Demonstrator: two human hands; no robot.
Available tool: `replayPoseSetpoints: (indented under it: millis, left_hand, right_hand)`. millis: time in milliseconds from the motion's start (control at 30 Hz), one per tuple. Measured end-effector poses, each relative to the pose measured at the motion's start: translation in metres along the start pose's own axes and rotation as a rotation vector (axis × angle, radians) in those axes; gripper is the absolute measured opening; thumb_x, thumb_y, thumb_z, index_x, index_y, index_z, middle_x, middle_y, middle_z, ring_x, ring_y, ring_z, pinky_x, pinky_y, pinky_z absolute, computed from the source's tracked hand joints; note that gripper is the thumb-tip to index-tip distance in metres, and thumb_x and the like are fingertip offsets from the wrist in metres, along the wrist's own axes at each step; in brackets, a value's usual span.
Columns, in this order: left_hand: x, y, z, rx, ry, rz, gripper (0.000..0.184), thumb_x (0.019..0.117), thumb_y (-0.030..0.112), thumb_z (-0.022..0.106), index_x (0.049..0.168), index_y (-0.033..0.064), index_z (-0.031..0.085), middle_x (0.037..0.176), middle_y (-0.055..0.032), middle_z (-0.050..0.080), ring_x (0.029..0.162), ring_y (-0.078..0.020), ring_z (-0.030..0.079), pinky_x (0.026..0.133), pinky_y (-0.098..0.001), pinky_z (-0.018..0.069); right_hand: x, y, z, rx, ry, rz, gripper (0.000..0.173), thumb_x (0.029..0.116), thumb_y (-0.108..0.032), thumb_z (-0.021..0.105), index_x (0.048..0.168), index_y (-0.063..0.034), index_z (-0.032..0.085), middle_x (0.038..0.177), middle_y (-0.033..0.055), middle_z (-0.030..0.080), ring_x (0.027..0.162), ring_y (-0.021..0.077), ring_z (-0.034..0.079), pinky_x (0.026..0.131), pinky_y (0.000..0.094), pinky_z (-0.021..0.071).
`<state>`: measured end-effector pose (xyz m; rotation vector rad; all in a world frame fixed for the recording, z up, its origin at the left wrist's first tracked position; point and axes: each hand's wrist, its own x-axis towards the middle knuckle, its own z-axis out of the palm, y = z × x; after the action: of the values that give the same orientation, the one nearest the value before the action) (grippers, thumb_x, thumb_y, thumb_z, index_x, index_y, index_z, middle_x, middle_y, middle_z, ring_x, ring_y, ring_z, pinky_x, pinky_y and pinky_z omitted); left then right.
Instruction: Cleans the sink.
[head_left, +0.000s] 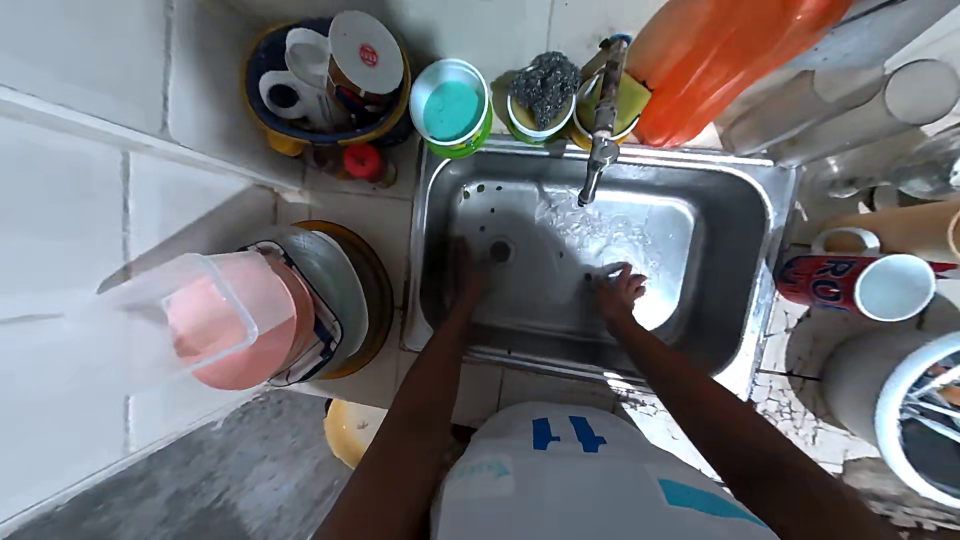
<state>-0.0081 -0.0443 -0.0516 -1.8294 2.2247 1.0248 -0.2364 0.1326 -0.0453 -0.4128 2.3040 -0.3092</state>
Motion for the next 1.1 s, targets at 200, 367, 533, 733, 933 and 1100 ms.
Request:
replayPoseSetpoints:
  millis: [200, 367, 533, 733, 933, 1100]
  left_hand:
    - [-0.014, 0.039, 0.029, -0.277, -0.206, 0.079, 0.071, 0.1104, 0.032, 0.042, 0.164, 0.0001, 0.008, 0.170, -0.0240, 0.007, 0.158, -0.0383, 0.011, 0.127, -0.0544, 0.0180]
    - [-0.032, 0.043, -0.013, -0.208, -0.138, 0.008, 0.058, 0.1066, 0.019, 0.051, 0.161, 0.0117, 0.031, 0.164, -0.0170, 0.034, 0.146, -0.0331, 0.042, 0.116, -0.0529, 0.0410]
    - [-0.036, -0.004, -0.040, 0.109, -0.279, -0.110, 0.080, 0.1008, 0.027, 0.064, 0.162, 0.0020, 0.020, 0.168, -0.0247, 0.019, 0.150, -0.0420, 0.032, 0.119, -0.0565, 0.0340]
    - [-0.038, 0.002, 0.009, 0.115, -0.282, -0.176, 0.108, 0.0923, 0.044, 0.070, 0.162, -0.0030, 0.004, 0.168, -0.0304, -0.004, 0.157, -0.0464, 0.001, 0.125, -0.0604, 0.0156]
    - [-0.038, 0.056, 0.021, -0.329, -0.326, -0.005, 0.084, 0.1007, 0.017, 0.062, 0.164, 0.0018, 0.009, 0.170, -0.0236, 0.003, 0.157, -0.0375, 0.018, 0.124, -0.0493, 0.0280]
    - [-0.038, 0.045, 0.005, -0.285, -0.050, 0.057, 0.056, 0.1034, 0.026, 0.059, 0.156, 0.0136, 0.044, 0.166, -0.0169, 0.029, 0.151, -0.0339, 0.033, 0.120, -0.0521, 0.0356]
  right_hand:
    - [-0.019, -0.066, 0.064, -0.014, -0.090, -0.148, 0.087, 0.1054, -0.040, 0.051, 0.161, 0.0086, 0.005, 0.166, 0.0360, -0.005, 0.157, 0.0499, -0.003, 0.127, 0.0596, 0.0087]
    - [-0.014, -0.103, 0.089, -0.065, -0.459, -0.708, 0.075, 0.0980, -0.019, 0.066, 0.157, 0.0077, 0.029, 0.165, 0.0318, 0.021, 0.155, 0.0467, 0.017, 0.128, 0.0553, 0.0168]
    - [-0.023, -0.096, 0.036, -0.279, -0.503, -0.884, 0.054, 0.1073, -0.026, 0.051, 0.158, -0.0106, 0.041, 0.168, 0.0162, 0.029, 0.152, 0.0319, 0.036, 0.123, 0.0499, 0.0334]
    - [-0.012, 0.003, -0.005, -0.305, -0.173, -0.649, 0.074, 0.1021, -0.033, 0.055, 0.163, -0.0039, 0.024, 0.169, 0.0263, 0.017, 0.155, 0.0404, 0.027, 0.125, 0.0513, 0.0294]
    - [-0.013, -0.023, 0.036, -0.174, -0.205, -0.511, 0.089, 0.1000, -0.034, 0.060, 0.160, 0.0088, 0.011, 0.167, 0.0338, 0.005, 0.158, 0.0466, 0.005, 0.129, 0.0517, 0.0121]
    - [-0.018, -0.057, 0.050, -0.267, -0.493, -0.813, 0.071, 0.1064, -0.033, 0.051, 0.163, -0.0035, 0.021, 0.170, 0.0212, 0.019, 0.157, 0.0325, 0.023, 0.127, 0.0464, 0.0261]
